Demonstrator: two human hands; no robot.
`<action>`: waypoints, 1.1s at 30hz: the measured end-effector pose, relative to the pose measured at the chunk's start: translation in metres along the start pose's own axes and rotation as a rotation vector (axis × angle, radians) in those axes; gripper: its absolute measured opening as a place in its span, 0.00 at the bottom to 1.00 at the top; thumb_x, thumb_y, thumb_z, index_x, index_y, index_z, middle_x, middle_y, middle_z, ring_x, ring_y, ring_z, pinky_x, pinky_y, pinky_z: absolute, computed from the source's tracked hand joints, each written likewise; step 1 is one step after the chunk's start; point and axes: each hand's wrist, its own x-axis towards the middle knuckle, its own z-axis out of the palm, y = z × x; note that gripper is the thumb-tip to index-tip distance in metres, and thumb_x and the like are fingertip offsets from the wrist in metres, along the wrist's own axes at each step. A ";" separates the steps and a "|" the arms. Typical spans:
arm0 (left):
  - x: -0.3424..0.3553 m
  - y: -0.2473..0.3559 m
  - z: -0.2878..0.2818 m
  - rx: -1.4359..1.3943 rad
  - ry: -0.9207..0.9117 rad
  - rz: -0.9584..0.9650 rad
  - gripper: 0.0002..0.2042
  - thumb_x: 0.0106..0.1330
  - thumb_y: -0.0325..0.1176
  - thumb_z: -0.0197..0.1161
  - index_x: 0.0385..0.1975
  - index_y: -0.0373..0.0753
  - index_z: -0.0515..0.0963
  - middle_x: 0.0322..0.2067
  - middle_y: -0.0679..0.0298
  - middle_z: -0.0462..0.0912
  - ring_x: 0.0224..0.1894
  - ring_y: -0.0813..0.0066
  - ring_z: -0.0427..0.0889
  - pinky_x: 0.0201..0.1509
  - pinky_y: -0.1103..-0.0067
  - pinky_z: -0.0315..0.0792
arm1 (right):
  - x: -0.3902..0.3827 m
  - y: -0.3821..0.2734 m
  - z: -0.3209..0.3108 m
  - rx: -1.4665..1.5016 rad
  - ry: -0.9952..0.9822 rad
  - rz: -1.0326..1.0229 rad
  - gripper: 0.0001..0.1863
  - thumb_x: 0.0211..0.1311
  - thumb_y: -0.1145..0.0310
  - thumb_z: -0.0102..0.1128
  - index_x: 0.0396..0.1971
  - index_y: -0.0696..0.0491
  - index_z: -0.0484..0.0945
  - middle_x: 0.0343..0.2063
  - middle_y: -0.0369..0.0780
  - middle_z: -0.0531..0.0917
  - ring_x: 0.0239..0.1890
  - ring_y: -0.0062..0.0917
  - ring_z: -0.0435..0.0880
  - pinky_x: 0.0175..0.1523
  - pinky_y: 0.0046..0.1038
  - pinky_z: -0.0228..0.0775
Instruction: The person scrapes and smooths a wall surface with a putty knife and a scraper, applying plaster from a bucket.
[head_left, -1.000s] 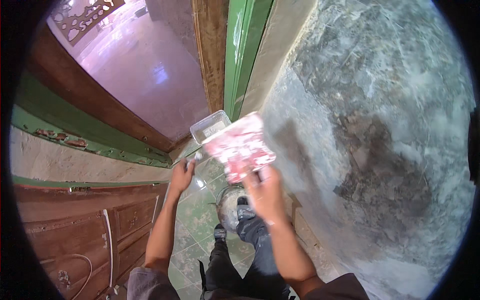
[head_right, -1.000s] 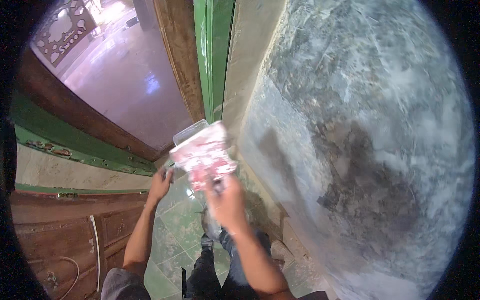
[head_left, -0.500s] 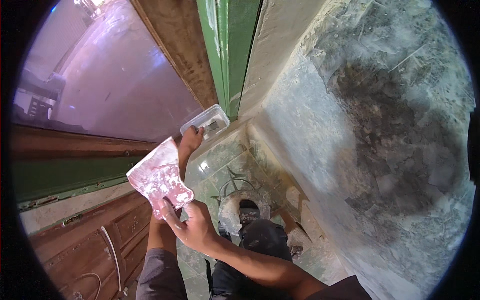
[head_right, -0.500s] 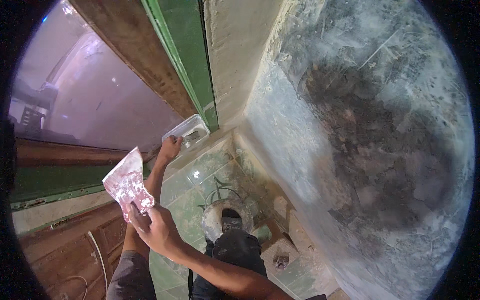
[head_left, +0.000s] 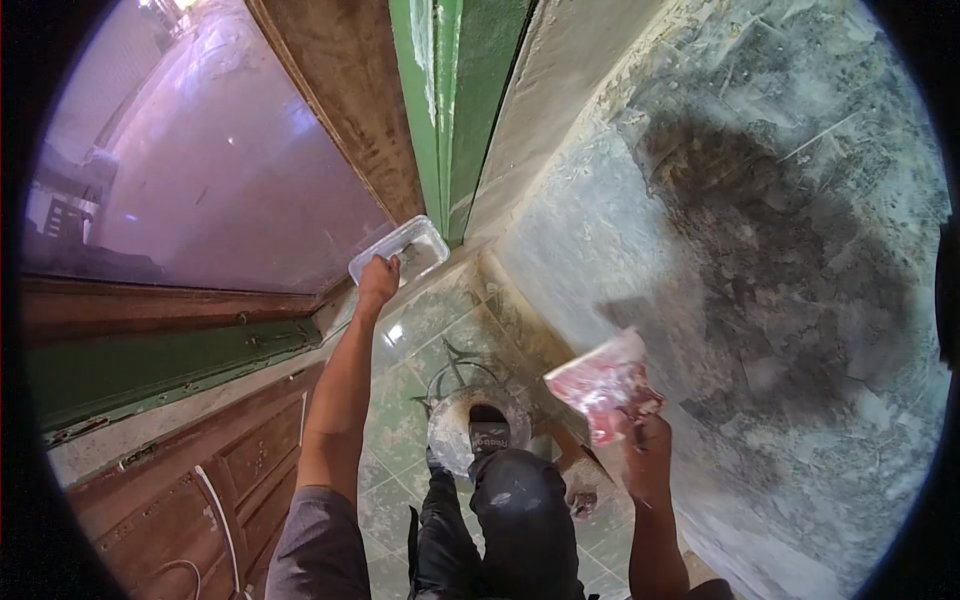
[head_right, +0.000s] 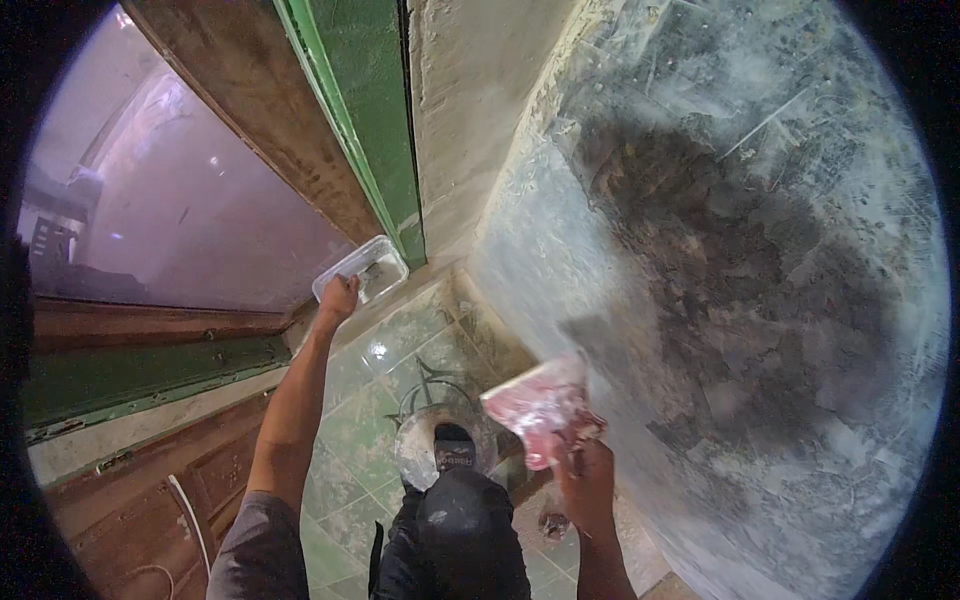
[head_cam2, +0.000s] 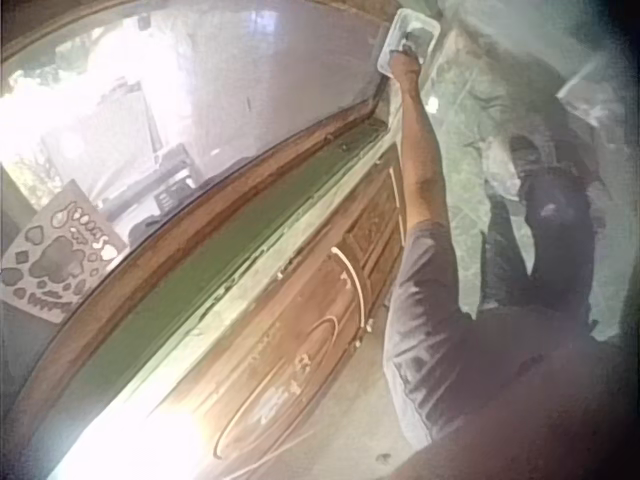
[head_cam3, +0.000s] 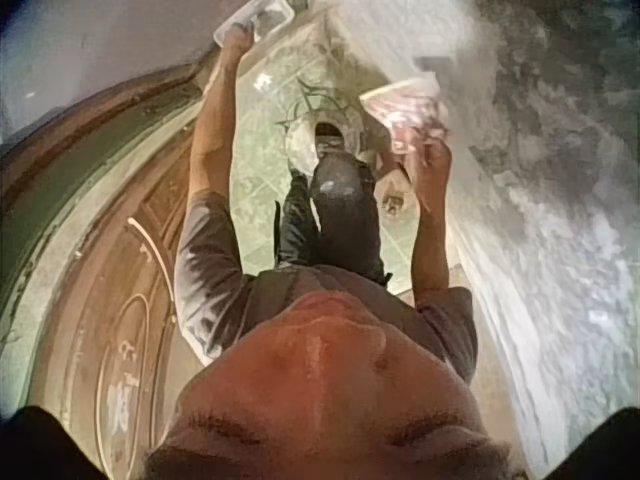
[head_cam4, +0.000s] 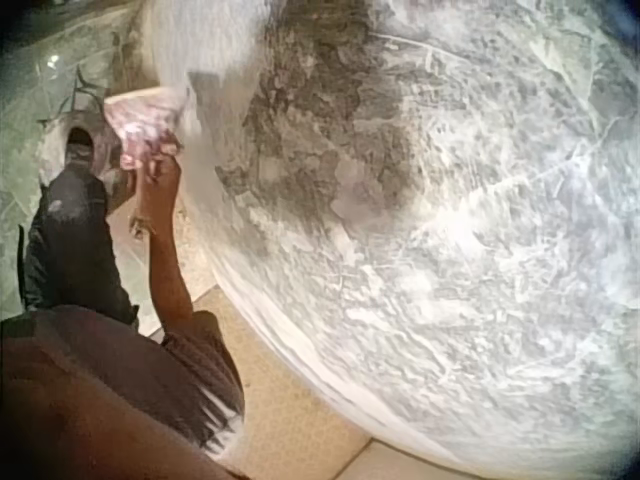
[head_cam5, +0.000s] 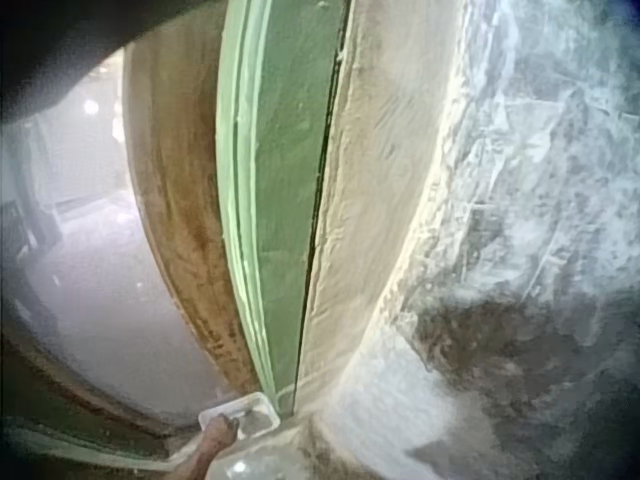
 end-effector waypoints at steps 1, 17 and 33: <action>0.002 -0.001 -0.001 -0.016 0.006 0.012 0.24 0.68 0.48 0.52 0.34 0.25 0.76 0.34 0.36 0.80 0.42 0.39 0.80 0.47 0.57 0.72 | -0.007 0.016 -0.007 0.018 0.116 0.045 0.10 0.67 0.67 0.58 0.37 0.59 0.80 0.29 0.36 0.82 0.34 0.17 0.78 0.39 0.23 0.69; 0.006 -0.010 0.020 -0.133 -0.027 0.012 0.26 0.71 0.49 0.47 0.39 0.25 0.75 0.36 0.35 0.80 0.42 0.38 0.80 0.48 0.60 0.71 | -0.053 0.094 -0.008 0.303 0.374 0.234 0.11 0.67 0.65 0.58 0.36 0.59 0.78 0.33 0.34 0.80 0.35 0.16 0.74 0.43 0.23 0.66; -0.119 -0.008 -0.091 -0.890 -0.273 -0.027 0.22 0.74 0.50 0.47 0.55 0.38 0.70 0.42 0.67 0.76 0.40 0.78 0.72 0.45 0.80 0.68 | -0.072 0.108 0.031 0.403 0.373 0.101 0.11 0.69 0.70 0.54 0.46 0.59 0.74 0.38 0.34 0.79 0.37 0.16 0.75 0.46 0.22 0.69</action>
